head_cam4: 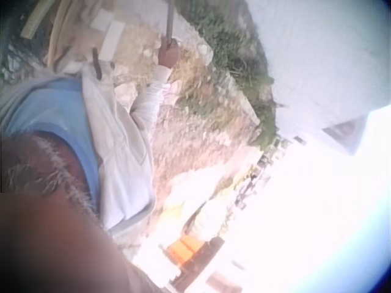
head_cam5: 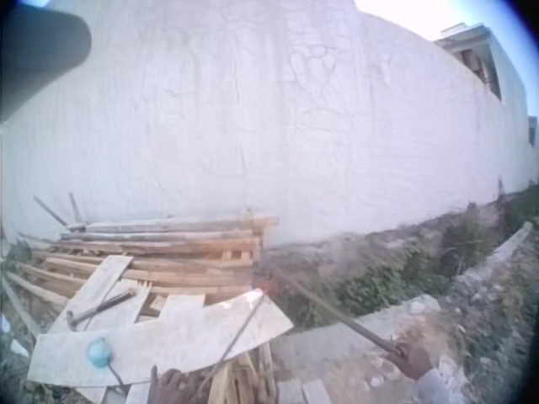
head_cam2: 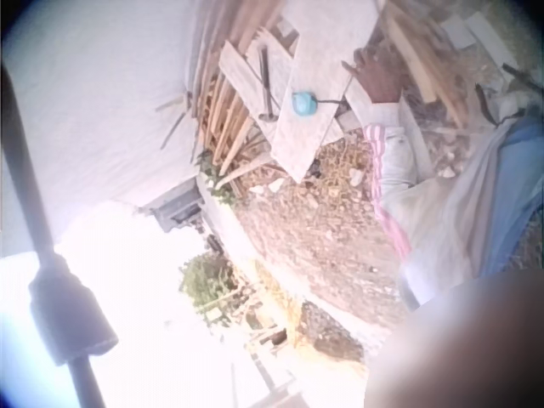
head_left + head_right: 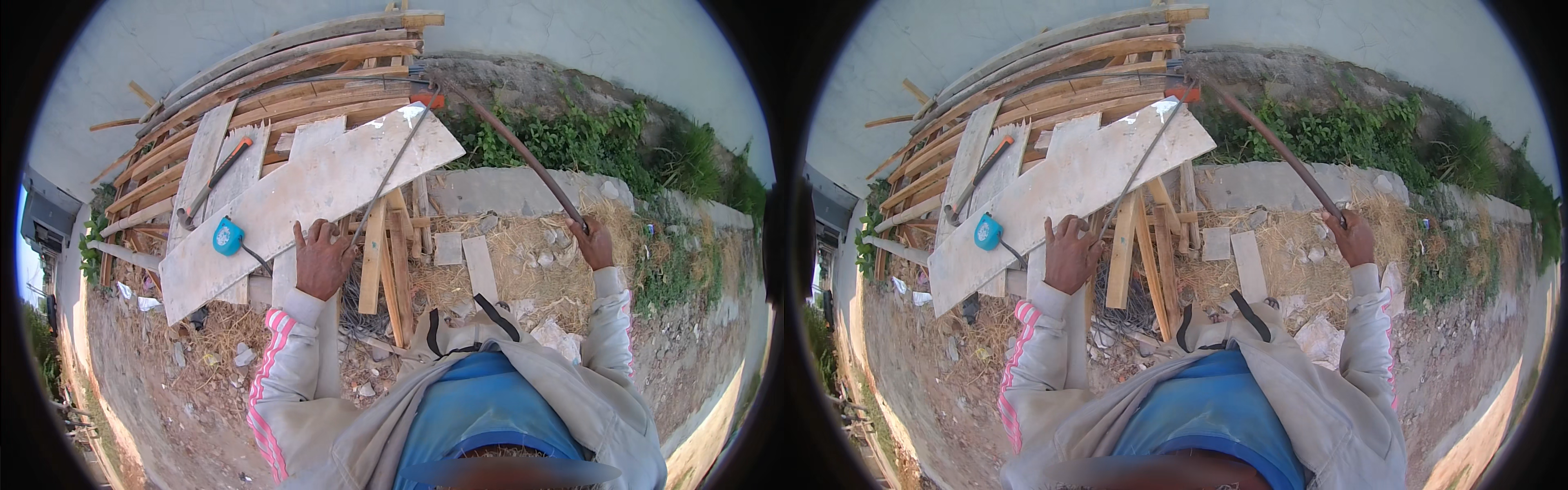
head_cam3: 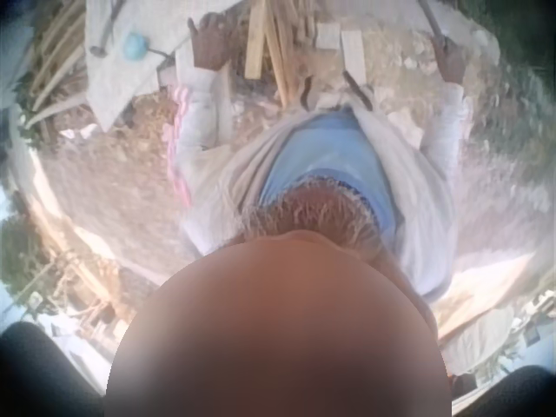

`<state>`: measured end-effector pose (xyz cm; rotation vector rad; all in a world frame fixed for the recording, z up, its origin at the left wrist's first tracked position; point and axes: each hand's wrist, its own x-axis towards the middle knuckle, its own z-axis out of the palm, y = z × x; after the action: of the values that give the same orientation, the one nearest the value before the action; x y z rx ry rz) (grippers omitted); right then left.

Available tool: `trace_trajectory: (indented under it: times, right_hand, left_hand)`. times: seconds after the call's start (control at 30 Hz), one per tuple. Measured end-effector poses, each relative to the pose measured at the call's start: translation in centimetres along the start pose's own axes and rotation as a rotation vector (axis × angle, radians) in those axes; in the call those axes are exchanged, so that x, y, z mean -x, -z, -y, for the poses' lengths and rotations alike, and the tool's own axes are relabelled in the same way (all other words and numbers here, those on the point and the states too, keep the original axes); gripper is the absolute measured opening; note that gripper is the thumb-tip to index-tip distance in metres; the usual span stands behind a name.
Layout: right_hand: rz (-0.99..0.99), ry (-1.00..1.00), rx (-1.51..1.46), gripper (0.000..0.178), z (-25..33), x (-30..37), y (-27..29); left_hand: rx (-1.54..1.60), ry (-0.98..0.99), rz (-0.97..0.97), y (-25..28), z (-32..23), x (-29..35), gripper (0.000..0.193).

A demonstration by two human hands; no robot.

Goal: The person bends a metal reinforcement bar into a rectangular shape using a manual bending jig fixed to a wooden workbench.

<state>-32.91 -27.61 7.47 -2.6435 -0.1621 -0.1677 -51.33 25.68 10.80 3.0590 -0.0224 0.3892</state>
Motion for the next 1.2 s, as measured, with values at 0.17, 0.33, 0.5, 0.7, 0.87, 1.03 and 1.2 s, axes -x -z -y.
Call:
trace_trajectory:
  times: [0.17,0.33,0.5,0.7,0.87,1.03,1.2]
  right_hand:
    - [-0.089,0.005,-0.462,0.043,-0.4,-0.5,-3.0]
    - [0.055,0.005,-0.766,0.039,2.3,-4.8,-8.2]
    - [0.173,0.097,-0.945,0.039,4.5,-11.8,-10.1]
    - [0.229,0.235,-0.944,0.043,4.4,-20.6,-10.2]
    - [0.193,0.301,-1.126,0.039,6.9,-29.9,-8.4]
    - [0.025,0.542,-1.068,0.034,11.6,-37.1,-4.5]
    - [0.075,0.715,-1.110,0.041,16.0,-41.8,-1.7]
  left_hand:
    - [-0.087,0.089,0.029,0.2,-2.2,-1.8,0.030]
    - [0.102,0.430,0.189,-1.6,-4.5,-4.1,0.030]
    - [0.048,0.493,0.034,-1.2,-6.8,-5.3,0.021]
    - [-0.159,0.506,-0.194,6.4,-10.8,-7.8,0.015]
    - [-0.391,0.566,-0.518,14.3,-13.8,-7.9,0.014]
    - [-0.554,0.652,-0.809,18.5,-16.2,-4.9,0.021]
    - [-0.337,0.844,-0.846,17.3,-19.4,-2.5,0.032]
